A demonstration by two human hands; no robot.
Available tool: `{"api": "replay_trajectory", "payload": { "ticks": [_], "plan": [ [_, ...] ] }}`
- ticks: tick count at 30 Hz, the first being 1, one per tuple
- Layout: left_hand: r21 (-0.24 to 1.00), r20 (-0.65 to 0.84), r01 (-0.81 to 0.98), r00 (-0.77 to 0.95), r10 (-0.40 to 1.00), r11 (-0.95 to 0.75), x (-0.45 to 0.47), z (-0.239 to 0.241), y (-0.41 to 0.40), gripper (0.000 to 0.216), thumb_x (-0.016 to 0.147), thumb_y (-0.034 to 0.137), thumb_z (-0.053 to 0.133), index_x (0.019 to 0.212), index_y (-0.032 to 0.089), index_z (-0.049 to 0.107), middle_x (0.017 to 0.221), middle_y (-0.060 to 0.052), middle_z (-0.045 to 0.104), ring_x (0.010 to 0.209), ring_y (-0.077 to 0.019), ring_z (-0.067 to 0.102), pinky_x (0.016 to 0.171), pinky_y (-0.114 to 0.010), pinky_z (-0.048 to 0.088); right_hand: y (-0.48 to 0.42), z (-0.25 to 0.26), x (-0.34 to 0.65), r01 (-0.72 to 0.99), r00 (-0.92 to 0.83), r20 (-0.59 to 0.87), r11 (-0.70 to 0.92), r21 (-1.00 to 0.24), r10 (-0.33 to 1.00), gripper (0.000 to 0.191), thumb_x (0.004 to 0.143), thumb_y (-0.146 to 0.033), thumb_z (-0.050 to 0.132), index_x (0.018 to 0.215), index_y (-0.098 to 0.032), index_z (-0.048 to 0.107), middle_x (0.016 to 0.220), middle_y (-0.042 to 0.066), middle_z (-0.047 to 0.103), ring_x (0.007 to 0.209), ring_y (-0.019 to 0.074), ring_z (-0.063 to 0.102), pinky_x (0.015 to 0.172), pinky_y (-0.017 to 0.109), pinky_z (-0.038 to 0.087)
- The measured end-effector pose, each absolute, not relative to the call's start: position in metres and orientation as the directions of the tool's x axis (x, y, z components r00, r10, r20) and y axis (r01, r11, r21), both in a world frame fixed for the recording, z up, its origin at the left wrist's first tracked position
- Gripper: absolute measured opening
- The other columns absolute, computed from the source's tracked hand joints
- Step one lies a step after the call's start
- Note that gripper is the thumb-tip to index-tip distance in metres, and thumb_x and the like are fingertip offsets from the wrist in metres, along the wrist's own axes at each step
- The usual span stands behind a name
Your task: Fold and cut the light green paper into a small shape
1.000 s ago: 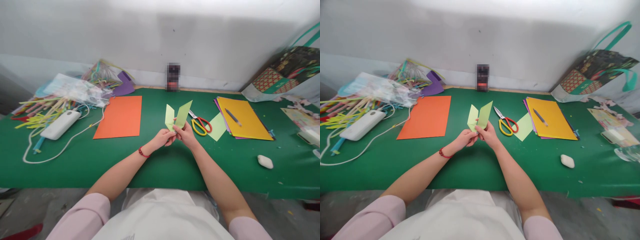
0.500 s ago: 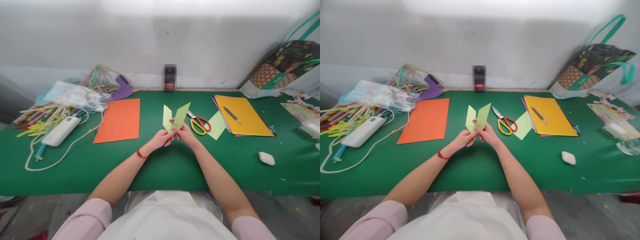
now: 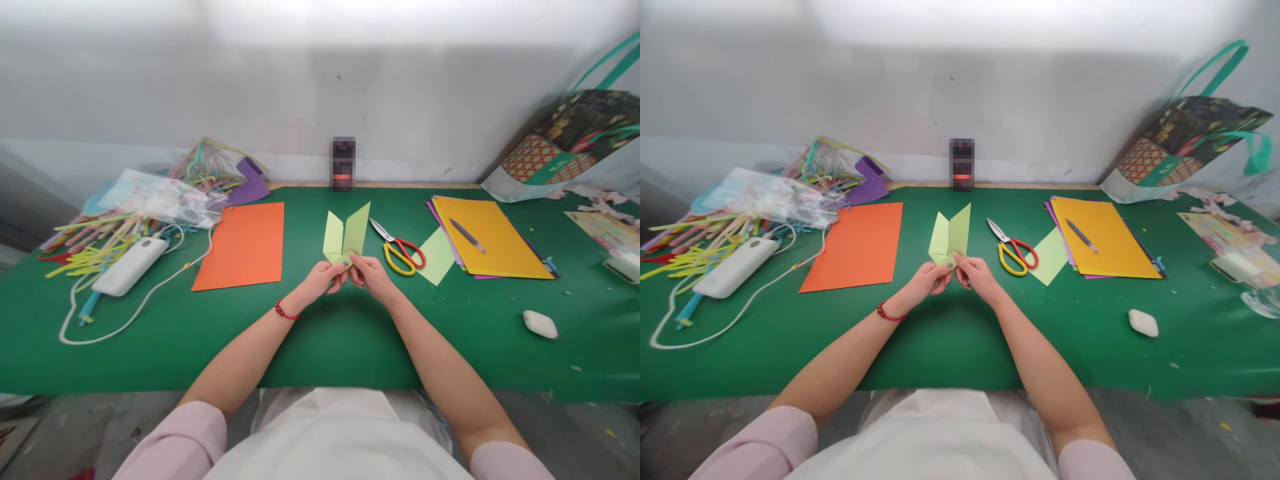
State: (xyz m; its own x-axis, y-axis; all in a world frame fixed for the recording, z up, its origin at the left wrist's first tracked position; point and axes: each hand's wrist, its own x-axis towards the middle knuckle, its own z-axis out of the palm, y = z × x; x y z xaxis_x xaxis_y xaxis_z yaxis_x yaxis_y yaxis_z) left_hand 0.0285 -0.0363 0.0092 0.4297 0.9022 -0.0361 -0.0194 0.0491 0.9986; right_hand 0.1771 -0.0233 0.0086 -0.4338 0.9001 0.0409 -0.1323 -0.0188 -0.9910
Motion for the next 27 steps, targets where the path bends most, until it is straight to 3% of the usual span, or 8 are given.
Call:
{"api": "replay_trajectory", "payload": {
  "ticks": [8,22,27],
  "plan": [
    [0.999,-0.016,-0.02,0.456,0.89,0.028,0.0285,0.0085,-0.038,0.048,0.083,0.052,0.049,0.05,0.017,0.046,0.035,0.005,0.04,0.033,-0.0047,0.032,0.04,-0.02,0.027,-0.022,0.0088,0.1782,-0.116,-0.463,0.004,-0.056,-0.992,0.886,0.061,0.071,-0.069,0.055,0.04,-0.018,0.047,0.036,-0.003,0.04,0.034,0.0073,0.035,0.037,0.023,0.024],
    [0.999,-0.044,0.001,0.523,0.851,0.051,0.0274,0.0175,-0.043,0.047,0.081,0.057,0.05,0.055,0.017,0.049,0.037,0.006,0.039,0.035,-0.006,0.033,0.041,-0.022,0.028,-0.0256,0.009,0.1802,-0.072,-0.442,0.095,0.071,-0.995,0.892,0.065,0.076,-0.067,0.049,0.032,-0.021,0.04,0.029,-0.003,0.033,0.032,0.0077,0.03,0.04,0.025,0.028],
    [0.997,-0.073,0.016,0.472,0.879,0.074,0.0309,0.0124,-0.0381,0.048,0.08,0.057,0.052,0.055,0.016,0.051,0.041,0.004,0.045,0.039,-0.0067,0.039,0.046,-0.023,0.035,-0.0233,0.0092,0.1818,-0.043,-0.411,0.103,0.093,-0.995,0.906,0.065,0.078,-0.066,0.048,0.032,-0.021,0.038,0.029,-0.003,0.033,0.033,0.008,0.032,0.041,0.025,0.029]
  ]
}}
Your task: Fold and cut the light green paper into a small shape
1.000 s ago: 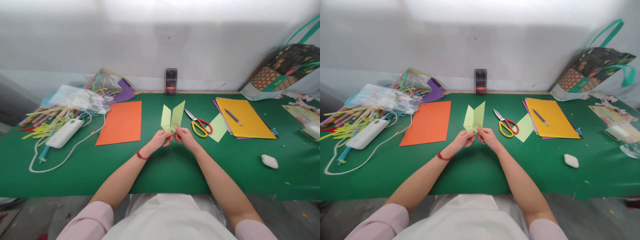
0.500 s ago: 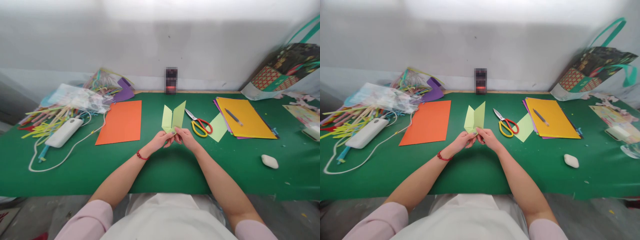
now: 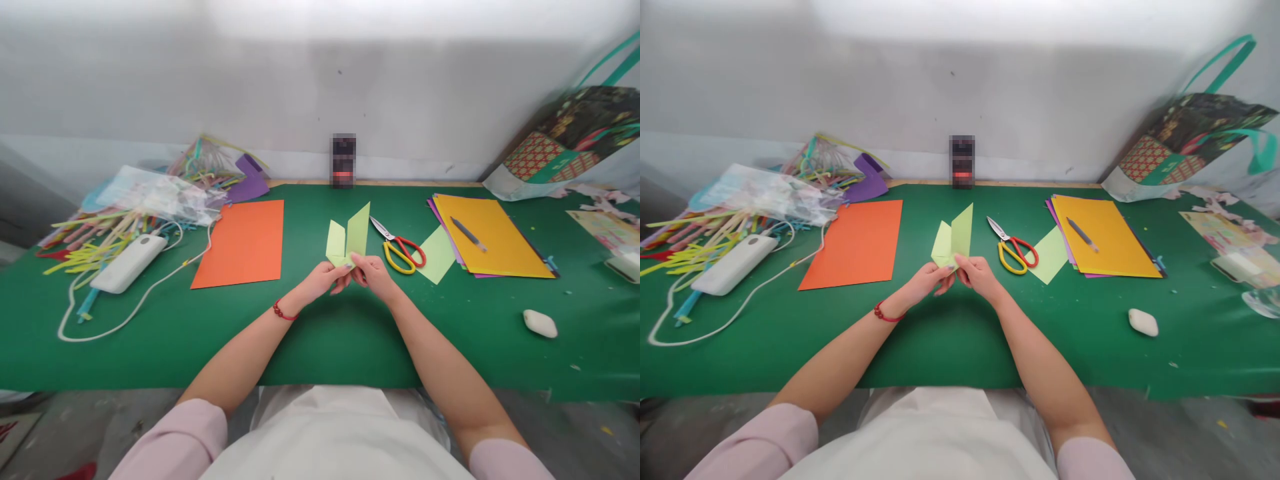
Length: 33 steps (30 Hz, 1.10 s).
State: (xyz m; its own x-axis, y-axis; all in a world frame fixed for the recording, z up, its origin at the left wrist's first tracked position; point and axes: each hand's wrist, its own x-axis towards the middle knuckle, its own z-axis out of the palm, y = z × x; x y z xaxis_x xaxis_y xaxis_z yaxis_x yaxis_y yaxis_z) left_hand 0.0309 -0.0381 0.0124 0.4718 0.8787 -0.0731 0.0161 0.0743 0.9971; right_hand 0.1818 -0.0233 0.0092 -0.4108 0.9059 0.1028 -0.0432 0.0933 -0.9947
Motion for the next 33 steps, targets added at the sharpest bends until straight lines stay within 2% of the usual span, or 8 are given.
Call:
{"api": "replay_trajectory", "payload": {
  "ticks": [3,6,13,17,22,29,33],
  "plan": [
    [0.992,-0.079,-0.069,0.311,0.947,0.105,0.032,0.012,-0.033,0.047,0.082,0.058,0.049,0.059,0.017,0.049,0.044,0.003,0.047,0.04,-0.008,0.043,0.044,-0.023,0.037,-0.022,0.011,0.184,-0.025,-0.387,0.108,0.107,-0.994,0.916,0.065,0.076,-0.067,0.05,0.032,-0.021,0.038,0.03,-0.002,0.035,0.033,0.0078,0.033,0.041,0.025,0.028],
    [0.99,-0.024,-0.13,0.219,0.975,0.054,0.028,0.015,-0.029,0.037,0.08,0.051,0.057,0.069,0.018,0.049,0.048,0.005,0.049,0.042,-0.0079,0.046,0.044,-0.021,0.039,-0.022,0.013,0.186,0.001,-0.411,0.097,0.107,-0.994,0.907,0.064,0.073,-0.068,0.053,0.033,-0.02,0.04,0.031,-0.002,0.037,0.034,0.0075,0.034,0.041,0.025,0.028],
    [0.988,0.123,-0.125,0.282,0.951,-0.091,0.018,0.021,-0.029,0.031,0.083,0.046,0.056,0.083,0.016,0.053,0.061,0.003,0.054,0.045,-0.0069,0.049,0.048,-0.023,0.044,-0.023,0.013,0.183,-0.105,-0.405,0.04,-0.003,-0.994,0.914,0.056,0.066,-0.071,0.059,0.051,-0.017,0.052,0.042,-0.001,0.048,0.038,0.0104,0.044,0.037,0.024,0.032],
    [0.987,0.153,-0.095,0.322,0.934,-0.129,0.018,0.02,-0.03,0.032,0.085,0.047,0.054,0.083,0.015,0.054,0.061,0.002,0.054,0.047,-0.0079,0.05,0.05,-0.023,0.045,-0.021,0.011,0.186,-0.056,-0.435,0.039,0.016,-0.998,0.9,0.057,0.068,-0.07,0.057,0.047,-0.017,0.052,0.039,-0.001,0.047,0.036,0.01,0.043,0.037,0.025,0.032],
    [0.991,0.124,-0.092,0.371,0.92,-0.097,0.02,0.021,-0.032,0.035,0.085,0.049,0.054,0.081,0.014,0.055,0.067,-0.001,0.058,0.049,-0.0089,0.054,0.051,-0.024,0.047,-0.02,0.015,0.194,0.054,-0.45,0.039,0.071,-0.996,0.892,0.06,0.075,-0.065,0.052,0.038,-0.019,0.046,0.033,-0.001,0.041,0.033,0.0082,0.036,0.037,0.024,0.028],
    [0.999,0.018,-0.036,0.416,0.909,-0.003,0.019,0.021,-0.033,0.036,0.081,0.046,0.058,0.071,0.011,0.06,0.059,-0.003,0.061,0.051,-0.0109,0.056,0.056,-0.025,0.049,-0.022,0.018,0.195,0.105,-0.527,0.04,0.112,-0.988,0.849,0.061,0.077,-0.063,0.049,0.035,-0.02,0.042,0.031,-0.002,0.037,0.034,0.008,0.034,0.041,0.025,0.028],
    [0.998,-0.025,-0.043,0.393,0.919,0.045,0.02,0.017,-0.034,0.036,0.074,0.047,0.065,0.067,0.012,0.06,0.057,-0.003,0.061,0.05,-0.0114,0.056,0.052,-0.024,0.048,-0.023,0.019,0.194,0.134,-0.591,0.01,0.11,-0.985,0.807,0.062,0.077,-0.064,0.048,0.034,-0.02,0.04,0.031,-0.003,0.034,0.033,0.0065,0.03,0.041,0.025,0.026]
  ]
}}
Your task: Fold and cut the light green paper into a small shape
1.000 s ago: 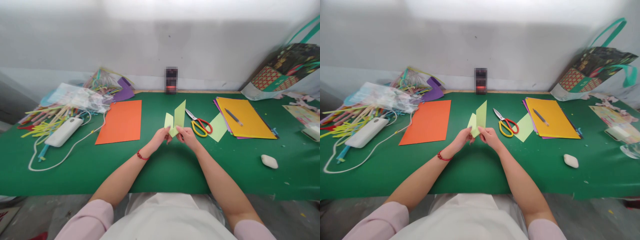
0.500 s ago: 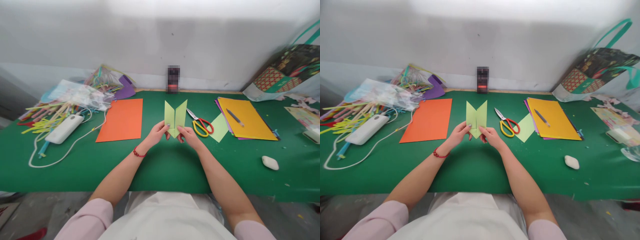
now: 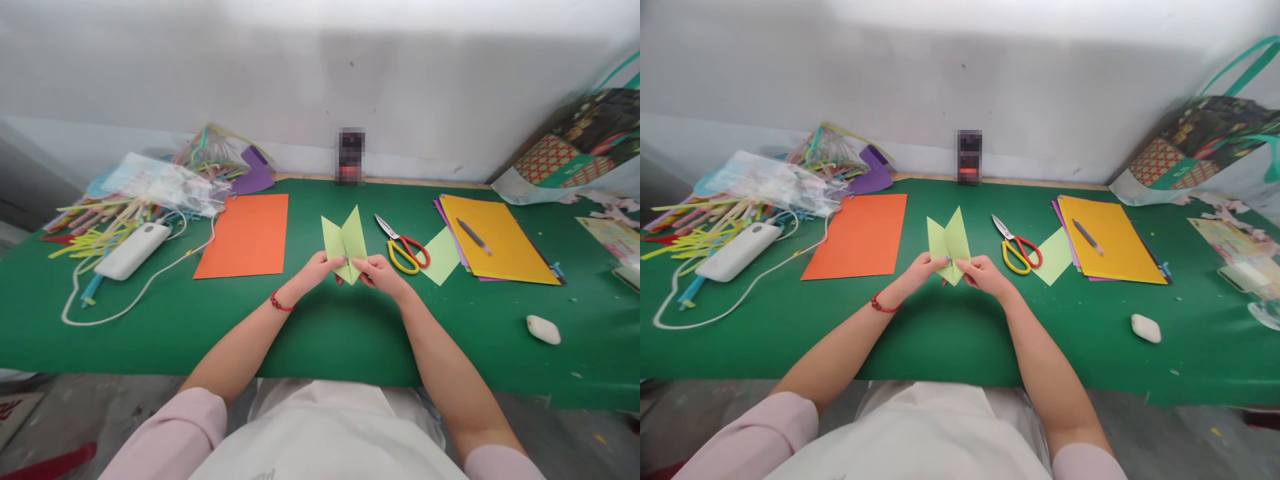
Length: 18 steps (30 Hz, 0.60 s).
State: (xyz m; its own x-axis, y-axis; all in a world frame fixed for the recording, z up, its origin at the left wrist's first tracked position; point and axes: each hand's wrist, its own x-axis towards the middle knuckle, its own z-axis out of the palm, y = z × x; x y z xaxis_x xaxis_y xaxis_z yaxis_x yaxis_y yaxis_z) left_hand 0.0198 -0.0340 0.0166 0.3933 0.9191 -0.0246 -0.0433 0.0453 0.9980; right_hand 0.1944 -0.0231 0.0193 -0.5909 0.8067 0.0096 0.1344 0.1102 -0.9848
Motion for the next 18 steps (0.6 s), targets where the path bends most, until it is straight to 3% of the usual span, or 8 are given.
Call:
{"api": "replay_trajectory", "payload": {
  "ticks": [5,9,13,18],
  "plan": [
    [0.989,-0.066,-0.1,0.34,0.938,0.106,0.022,0.015,-0.037,0.038,0.067,0.048,0.072,0.075,0.013,0.06,0.055,0.0,0.057,0.042,-0.0099,0.05,0.037,-0.021,0.04,-0.025,0.021,0.195,0.188,-0.66,-0.051,0.1,-0.977,0.749,0.061,0.077,-0.064,0.05,0.036,-0.019,0.037,0.032,-0.005,0.032,0.033,0.0045,0.026,0.039,0.024,0.022],
    [0.985,-0.064,-0.138,0.247,0.967,0.101,0.022,0.019,-0.036,0.035,0.068,0.046,0.073,0.07,0.013,0.06,0.05,0.001,0.054,0.038,-0.0076,0.045,0.033,-0.02,0.034,-0.024,0.015,0.188,0.187,-0.587,-0.037,0.091,-0.978,0.809,0.059,0.078,-0.062,0.052,0.04,-0.018,0.04,0.034,-0.005,0.035,0.035,0.0046,0.031,0.039,0.022,0.027],
    [0.982,-0.003,-0.186,0.063,0.998,0.015,0.023,0.022,-0.034,0.036,0.068,0.046,0.073,0.064,0.015,0.057,0.048,0.002,0.052,0.037,-0.0071,0.045,0.033,-0.02,0.032,-0.025,0.006,0.173,0.033,-0.455,-0.027,-0.013,-0.999,0.89,0.053,0.072,-0.069,0.054,0.055,-0.019,0.047,0.043,-0.004,0.046,0.038,0.0076,0.043,0.036,0.021,0.034],
    [0.968,0.077,-0.23,-0.112,0.991,-0.101,0.03,0.017,-0.033,0.042,0.071,0.052,0.068,0.056,0.017,0.052,0.044,0.004,0.048,0.037,-0.0068,0.044,0.037,-0.02,0.035,-0.029,-0.001,0.157,-0.121,-0.452,-0.035,-0.1,-0.988,0.892,0.054,0.07,-0.073,0.053,0.07,-0.019,0.051,0.05,-0.003,0.053,0.042,0.0102,0.051,0.034,0.021,0.04]
  ]
}}
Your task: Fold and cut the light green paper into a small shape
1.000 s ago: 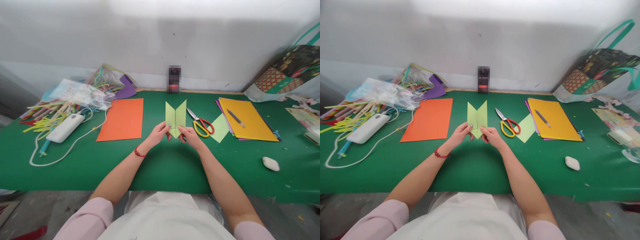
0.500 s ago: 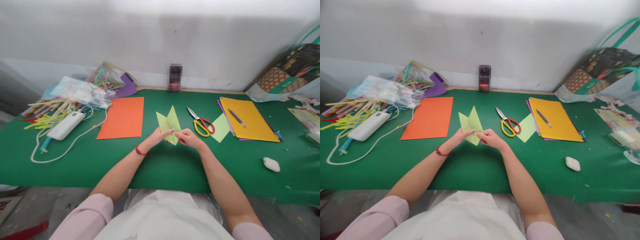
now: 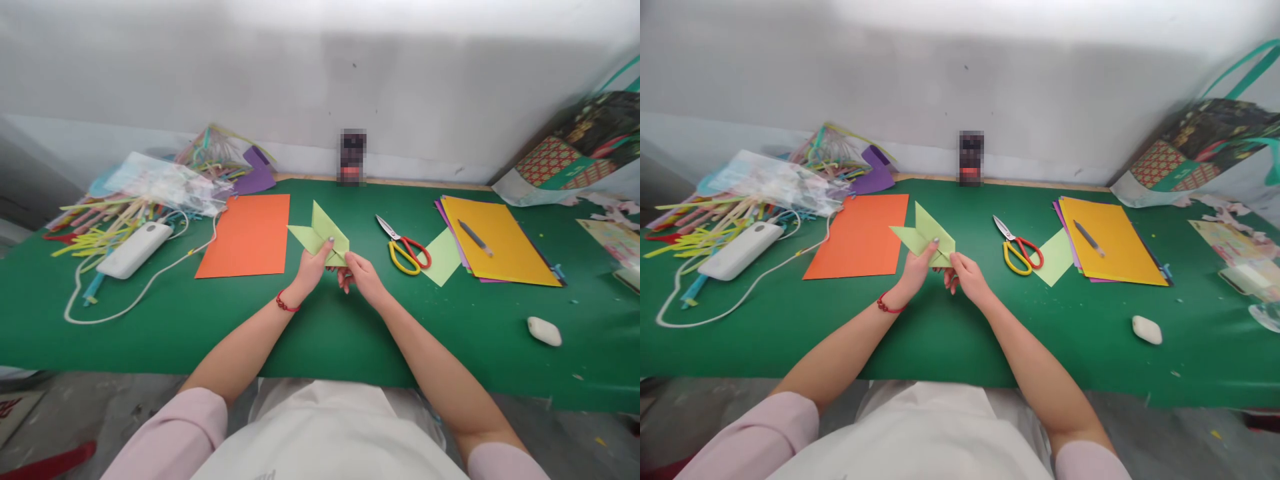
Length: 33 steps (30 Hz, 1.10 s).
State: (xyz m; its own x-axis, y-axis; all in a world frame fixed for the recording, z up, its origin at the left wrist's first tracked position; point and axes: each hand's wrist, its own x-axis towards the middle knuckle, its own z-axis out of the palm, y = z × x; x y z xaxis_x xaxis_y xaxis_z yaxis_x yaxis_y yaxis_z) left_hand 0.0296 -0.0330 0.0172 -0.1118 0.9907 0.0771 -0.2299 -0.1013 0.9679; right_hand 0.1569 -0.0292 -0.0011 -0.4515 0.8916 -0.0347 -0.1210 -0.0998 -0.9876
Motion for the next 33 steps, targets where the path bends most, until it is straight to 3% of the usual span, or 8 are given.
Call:
{"api": "replay_trajectory", "payload": {
  "ticks": [4,9,12,22,28,33],
  "plan": [
    [0.961,0.084,-0.247,-0.176,0.981,-0.127,0.035,0.012,-0.034,0.04,0.071,0.052,0.068,0.058,0.017,0.054,0.046,0.004,0.05,0.04,-0.0075,0.046,0.04,-0.021,0.036,-0.029,-0.005,0.154,-0.159,-0.423,-0.04,-0.117,-0.98,0.905,0.055,0.067,-0.073,0.056,0.068,-0.019,0.05,0.047,-0.004,0.052,0.04,0.0096,0.05,0.034,0.02,0.04],
    [0.954,0.076,-0.267,-0.227,0.971,-0.137,0.037,0.008,-0.034,0.035,0.069,0.051,0.071,0.069,0.017,0.061,0.06,0.001,0.061,0.05,-0.0089,0.053,0.045,-0.02,0.041,-0.027,-0.008,0.156,-0.202,-0.487,-0.07,-0.19,-0.961,0.87,0.057,0.067,-0.074,0.056,0.07,-0.018,0.052,0.048,-0.002,0.055,0.041,0.0105,0.053,0.035,0.021,0.041],
    [0.955,0.055,-0.274,-0.21,0.976,-0.113,0.036,0.008,-0.034,0.037,0.067,0.052,0.071,0.067,0.017,0.06,0.057,0.002,0.059,0.048,-0.0088,0.052,0.044,-0.021,0.04,-0.025,-0.007,0.159,-0.193,-0.529,-0.075,-0.205,-0.96,0.845,0.054,0.066,-0.071,0.061,0.072,-0.017,0.053,0.05,-0.002,0.057,0.042,0.01,0.054,0.038,0.021,0.041],
    [0.959,0.031,-0.272,-0.155,0.987,-0.073,0.035,0.005,-0.031,0.039,0.07,0.054,0.069,0.062,0.017,0.056,0.049,0.003,0.052,0.043,-0.0094,0.048,0.043,-0.024,0.038,-0.026,0.002,0.165,-0.069,-0.492,0.042,0.009,-0.998,0.87,0.05,0.074,-0.068,0.054,0.068,-0.018,0.052,0.045,-0.003,0.054,0.038,0.009,0.047,0.038,0.022,0.038],
    [0.968,0.068,-0.226,-0.177,0.982,-0.108,0.032,0.009,-0.03,0.037,0.07,0.047,0.072,0.088,0.015,0.065,0.086,-0.008,0.07,0.082,-0.0195,0.066,0.074,-0.03,0.05,-0.025,0.003,0.168,0.04,-0.42,0.086,0.113,-0.993,0.903,0.051,0.078,-0.069,0.047,0.069,-0.018,0.054,0.045,-0.004,0.051,0.039,0.0093,0.046,0.043,0.024,0.041],
    [0.934,0.021,-0.35,-0.148,0.989,-0.072,0.027,0.008,-0.024,0.045,0.065,0.047,0.076,0.091,0.013,0.065,0.095,-0.012,0.07,0.091,-0.0241,0.066,0.079,-0.034,0.051,-0.021,0.001,0.174,0.101,-0.38,0.103,0.152,-0.983,0.919,0.051,0.079,-0.068,0.047,0.066,-0.019,0.051,0.047,-0.003,0.053,0.041,0.0103,0.048,0.045,0.025,0.042]
  ]
}}
